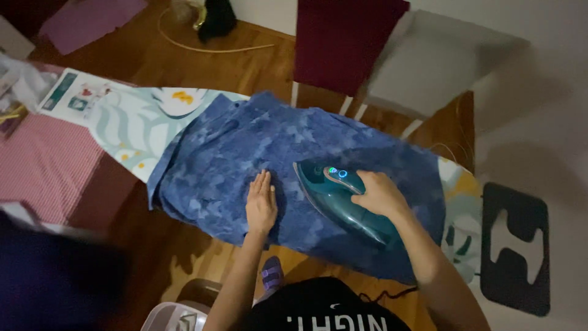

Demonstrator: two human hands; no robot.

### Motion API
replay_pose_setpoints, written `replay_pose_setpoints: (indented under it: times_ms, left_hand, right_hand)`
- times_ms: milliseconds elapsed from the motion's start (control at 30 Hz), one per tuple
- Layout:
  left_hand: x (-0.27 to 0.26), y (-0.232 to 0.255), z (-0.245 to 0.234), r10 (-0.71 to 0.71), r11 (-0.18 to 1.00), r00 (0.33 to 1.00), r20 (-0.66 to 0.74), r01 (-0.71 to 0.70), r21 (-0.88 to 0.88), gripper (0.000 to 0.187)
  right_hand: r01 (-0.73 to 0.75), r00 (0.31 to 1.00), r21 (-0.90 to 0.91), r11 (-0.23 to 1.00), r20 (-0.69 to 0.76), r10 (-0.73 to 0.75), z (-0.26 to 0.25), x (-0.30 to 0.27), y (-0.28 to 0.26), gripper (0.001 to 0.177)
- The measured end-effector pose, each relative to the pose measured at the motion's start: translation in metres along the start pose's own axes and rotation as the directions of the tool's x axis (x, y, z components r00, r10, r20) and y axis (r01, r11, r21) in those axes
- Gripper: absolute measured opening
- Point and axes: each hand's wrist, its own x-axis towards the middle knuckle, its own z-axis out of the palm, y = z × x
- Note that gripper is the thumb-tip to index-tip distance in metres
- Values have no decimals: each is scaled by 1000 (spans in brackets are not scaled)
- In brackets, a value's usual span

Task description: Ironing a blue patterned garment on an ironing board.

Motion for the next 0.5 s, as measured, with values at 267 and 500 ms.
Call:
replay_pose_setpoints:
  times_ms: [267,500]
  left_hand:
    - [-2,5,-16,-175,909,966,-192,84,-408,43]
    - [-2,-1,-7,-213,887,947,-239,85,-455,43]
  right_hand:
    - [37,997,-95,995,77,-30,17,41,-52,44]
    - [66,994,-126,990,94,-55,25,41,-65,44]
